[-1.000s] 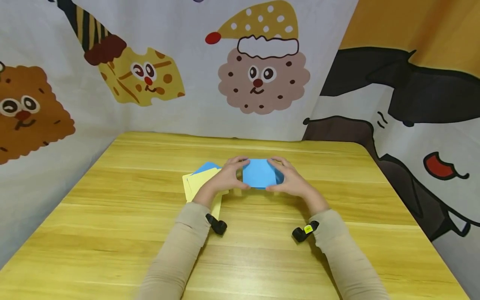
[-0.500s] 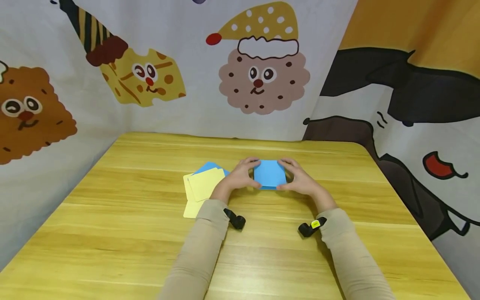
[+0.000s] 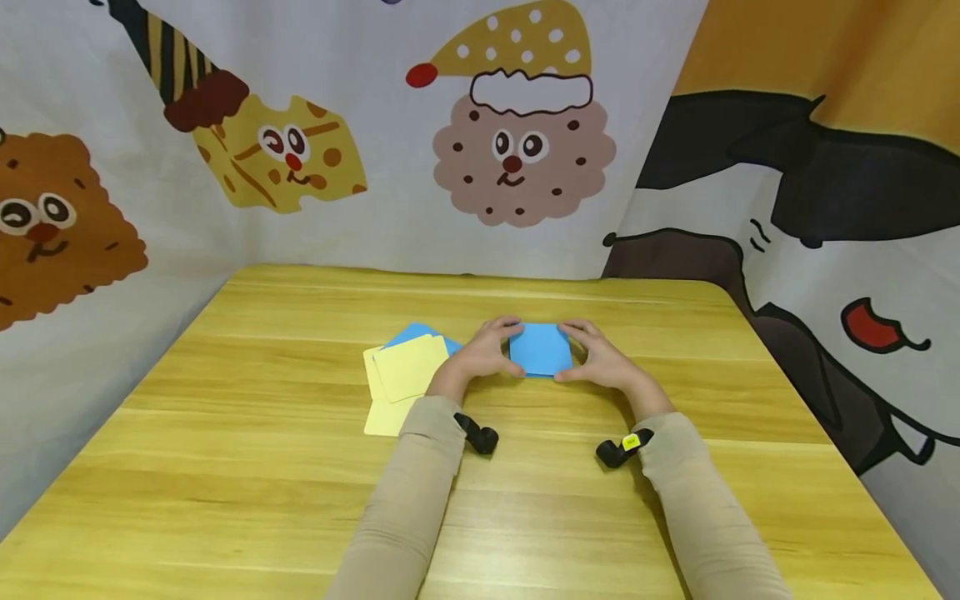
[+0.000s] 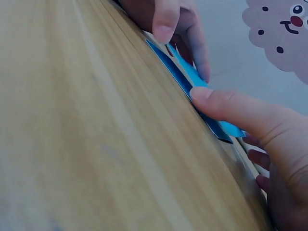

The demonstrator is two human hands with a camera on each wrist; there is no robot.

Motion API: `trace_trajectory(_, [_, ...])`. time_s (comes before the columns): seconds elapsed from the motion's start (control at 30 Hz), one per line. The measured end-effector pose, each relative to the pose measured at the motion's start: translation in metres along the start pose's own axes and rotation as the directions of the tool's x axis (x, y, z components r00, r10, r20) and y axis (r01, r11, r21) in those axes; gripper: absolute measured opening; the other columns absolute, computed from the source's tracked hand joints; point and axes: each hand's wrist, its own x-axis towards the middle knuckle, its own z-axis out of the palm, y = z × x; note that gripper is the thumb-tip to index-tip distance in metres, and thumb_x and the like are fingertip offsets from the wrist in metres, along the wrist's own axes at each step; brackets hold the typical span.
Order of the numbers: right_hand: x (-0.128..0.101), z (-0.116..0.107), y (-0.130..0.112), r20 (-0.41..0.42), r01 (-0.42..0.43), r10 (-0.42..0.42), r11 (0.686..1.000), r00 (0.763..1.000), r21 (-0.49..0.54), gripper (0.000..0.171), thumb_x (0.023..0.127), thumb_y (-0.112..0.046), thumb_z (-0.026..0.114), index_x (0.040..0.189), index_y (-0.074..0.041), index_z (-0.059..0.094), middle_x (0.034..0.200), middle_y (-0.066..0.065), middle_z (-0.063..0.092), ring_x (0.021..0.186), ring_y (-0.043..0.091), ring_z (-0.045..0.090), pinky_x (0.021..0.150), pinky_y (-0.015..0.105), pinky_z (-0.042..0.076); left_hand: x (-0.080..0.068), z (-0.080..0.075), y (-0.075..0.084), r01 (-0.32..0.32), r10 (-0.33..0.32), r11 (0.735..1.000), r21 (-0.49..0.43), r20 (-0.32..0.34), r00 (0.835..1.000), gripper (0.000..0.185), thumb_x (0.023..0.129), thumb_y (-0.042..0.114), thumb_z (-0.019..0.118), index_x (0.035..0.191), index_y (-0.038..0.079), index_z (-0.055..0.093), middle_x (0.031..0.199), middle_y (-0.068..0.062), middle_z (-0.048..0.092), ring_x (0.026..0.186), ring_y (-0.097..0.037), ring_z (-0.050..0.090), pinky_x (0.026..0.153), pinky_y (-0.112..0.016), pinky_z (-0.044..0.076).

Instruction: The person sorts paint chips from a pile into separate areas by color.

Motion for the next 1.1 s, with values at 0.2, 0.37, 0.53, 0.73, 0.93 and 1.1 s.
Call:
trace_trajectory(0.2, [0.000, 0.003, 0.002, 0.015, -0.014, 0.015, 0.999, 1.000, -0.028, 0.100, 0.074, -0.037, 0.083, 0.150, -0.003, 0.029, 0.151, 0.019, 0.020, 0.137, 0.041, 0.018, 0.106, 0.060, 0.019, 0.001, 0.002, 0.000, 0.008, -0.011, 0.994, 0.109, 0.032, 0.999, 0.084, 0.076, 0.025, 0.080, 0.148, 0.010, 0.038, 0.154, -0.005, 0.025, 0.141, -0.027, 0.019, 0.108, -0.041, 0.028])
trace_trajectory(0.37, [-0.001, 0.002, 0.001, 0.035, -0.012, 0.014, 0.999, 0.999, -0.052, 0.098, 0.075, -0.038, 0.082, 0.150, -0.004, 0.029, 0.151, 0.019, 0.021, 0.138, 0.040, 0.017, 0.106, 0.059, 0.018, 0.001, 0.002, 0.002, 0.012, -0.018, 0.991, 0.136, 0.042, 0.999, 0.082, 0.077, 0.026, 0.079, 0.147, 0.010, 0.039, 0.155, -0.006, 0.025, 0.141, -0.028, 0.018, 0.109, -0.042, 0.027])
trace_trajectory(0.53, [-0.002, 0.000, -0.001, 0.061, -0.021, 0.026, 0.997, 0.998, -0.080, 0.096, 0.077, -0.041, 0.080, 0.150, -0.005, 0.029, 0.152, 0.019, 0.021, 0.138, 0.041, 0.014, 0.106, 0.061, 0.017, 0.000, 0.001, 0.003, -0.001, -0.008, 0.986, 0.164, 0.056, 0.998, 0.081, 0.079, 0.030, 0.078, 0.147, 0.010, 0.040, 0.155, -0.007, 0.023, 0.141, -0.029, 0.017, 0.109, -0.044, 0.025])
trace_trajectory(0.73, [-0.001, -0.001, -0.002, 0.045, -0.012, 0.015, 0.998, 0.999, -0.070, 0.095, 0.077, -0.040, 0.080, 0.151, -0.006, 0.030, 0.154, 0.016, 0.019, 0.140, 0.040, 0.012, 0.106, 0.061, 0.017, 0.000, 0.000, 0.003, -0.005, 0.004, 0.996, 0.088, 0.018, 1.000, 0.081, 0.078, 0.032, 0.078, 0.147, 0.012, 0.040, 0.155, -0.005, 0.023, 0.142, -0.027, 0.016, 0.109, -0.047, 0.024])
trace_trajectory(0.93, [-0.002, 0.000, -0.001, 0.006, -0.010, 0.010, 1.000, 1.000, -0.025, 0.095, 0.077, -0.039, 0.080, 0.151, -0.009, 0.030, 0.154, 0.015, 0.020, 0.139, 0.039, 0.014, 0.106, 0.061, 0.018, -0.002, -0.001, -0.001, -0.010, 0.010, 0.997, 0.071, -0.003, 1.000, 0.083, 0.079, 0.036, 0.078, 0.148, 0.012, 0.038, 0.155, -0.004, 0.023, 0.142, -0.026, 0.015, 0.110, -0.048, 0.022])
trace_trajectory(1.1, [-0.001, 0.001, -0.004, -0.045, 0.005, -0.005, 1.000, 0.999, 0.002, 0.095, 0.075, -0.040, 0.082, 0.151, -0.011, 0.031, 0.154, 0.014, 0.021, 0.139, 0.038, 0.017, 0.106, 0.062, 0.018, -0.010, -0.006, -0.001, -0.009, 0.011, 0.998, 0.062, -0.023, 1.000, 0.086, 0.079, 0.038, 0.077, 0.149, 0.011, 0.034, 0.155, -0.005, 0.023, 0.142, -0.026, 0.014, 0.109, -0.050, 0.021])
